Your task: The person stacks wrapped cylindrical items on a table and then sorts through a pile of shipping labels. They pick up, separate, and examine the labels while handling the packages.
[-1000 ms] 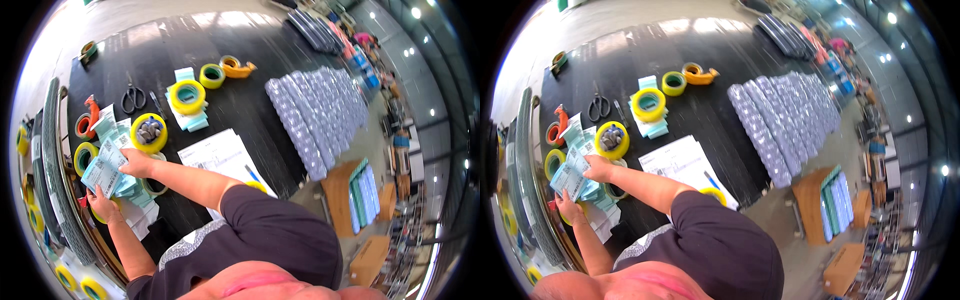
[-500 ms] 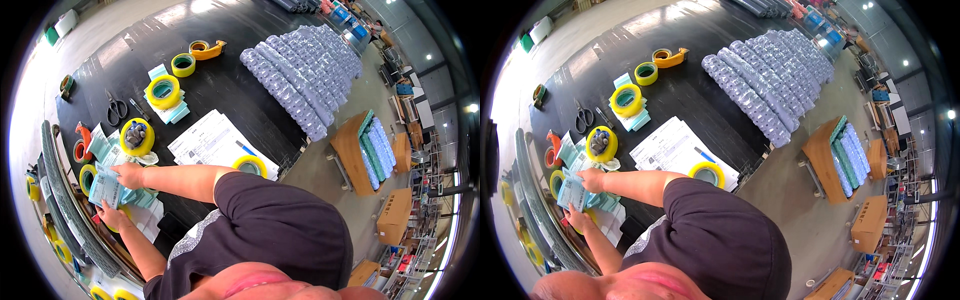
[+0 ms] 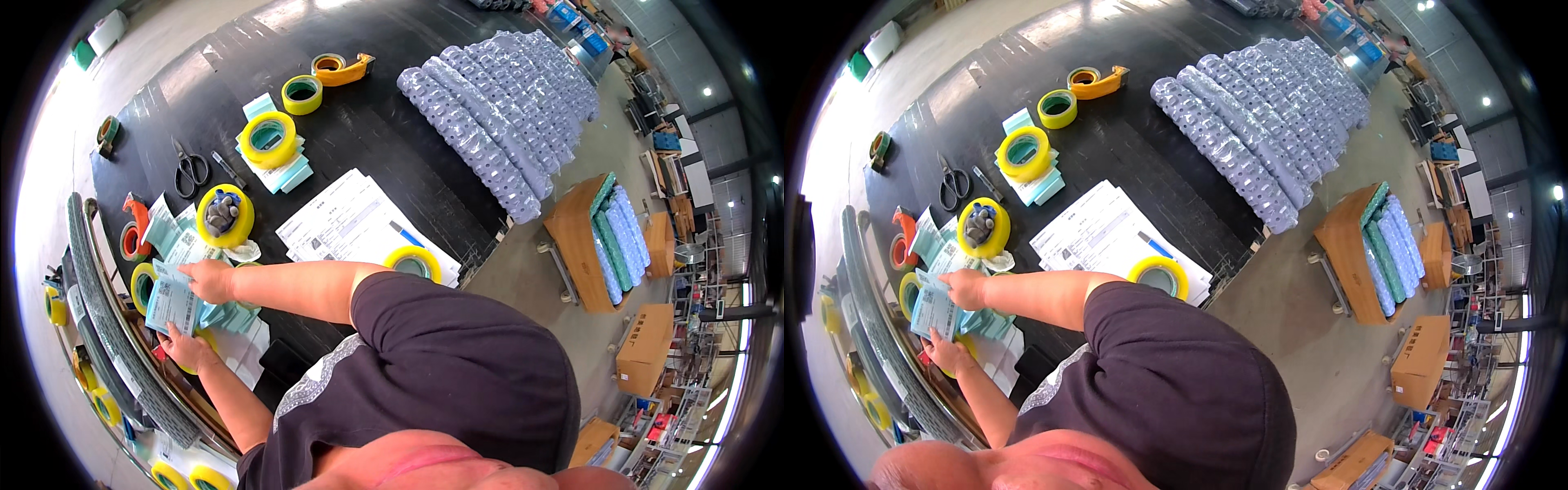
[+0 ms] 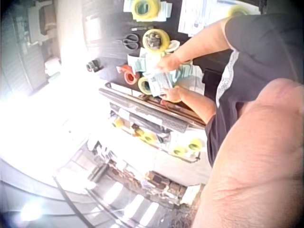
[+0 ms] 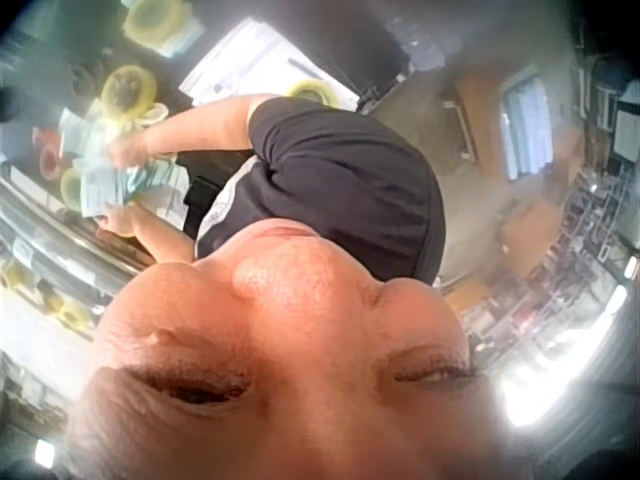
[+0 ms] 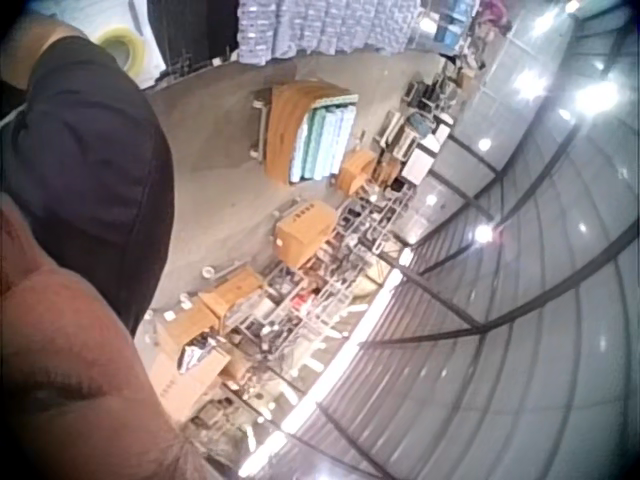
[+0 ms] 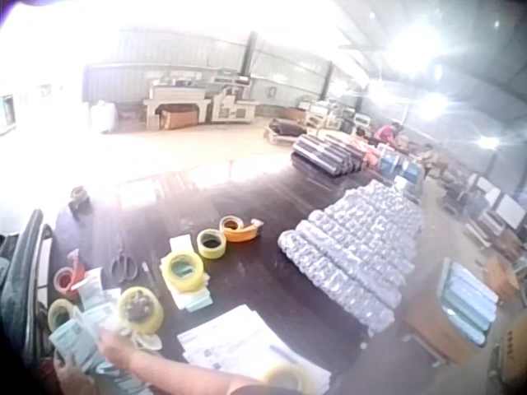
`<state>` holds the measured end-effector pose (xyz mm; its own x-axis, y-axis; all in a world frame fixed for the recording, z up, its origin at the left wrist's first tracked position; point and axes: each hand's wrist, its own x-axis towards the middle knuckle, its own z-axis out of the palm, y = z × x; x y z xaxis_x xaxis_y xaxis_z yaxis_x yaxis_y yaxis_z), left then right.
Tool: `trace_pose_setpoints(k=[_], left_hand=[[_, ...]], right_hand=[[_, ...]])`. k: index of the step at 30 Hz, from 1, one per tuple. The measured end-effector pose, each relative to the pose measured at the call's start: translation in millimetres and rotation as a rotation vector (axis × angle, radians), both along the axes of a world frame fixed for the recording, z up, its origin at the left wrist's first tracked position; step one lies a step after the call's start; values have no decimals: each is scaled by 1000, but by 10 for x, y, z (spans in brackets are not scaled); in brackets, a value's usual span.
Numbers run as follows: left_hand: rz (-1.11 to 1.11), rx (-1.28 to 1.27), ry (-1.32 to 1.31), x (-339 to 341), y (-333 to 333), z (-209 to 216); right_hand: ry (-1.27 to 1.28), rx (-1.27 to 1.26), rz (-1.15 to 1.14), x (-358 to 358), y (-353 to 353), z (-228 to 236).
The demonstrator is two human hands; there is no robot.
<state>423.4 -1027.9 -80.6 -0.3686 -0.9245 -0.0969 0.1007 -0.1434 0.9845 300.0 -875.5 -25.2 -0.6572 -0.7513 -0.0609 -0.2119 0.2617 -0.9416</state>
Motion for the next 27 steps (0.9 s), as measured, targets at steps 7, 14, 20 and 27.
trace_pose_setpoints(k=[7,14,20,27], left_hand=[[-15,8,-42,35,48,58],[-18,-19,-75,25,79,95],[-18,-31,-109,35,83,125],[-13,-17,-90,17,80,106]], right_hand=[[2,-77,9,12,-43,-6],[-28,-99,-19,-6,-78,-83],[-35,-114,-18,0,-21,1],[11,-95,-30,-10,-73,-114]])
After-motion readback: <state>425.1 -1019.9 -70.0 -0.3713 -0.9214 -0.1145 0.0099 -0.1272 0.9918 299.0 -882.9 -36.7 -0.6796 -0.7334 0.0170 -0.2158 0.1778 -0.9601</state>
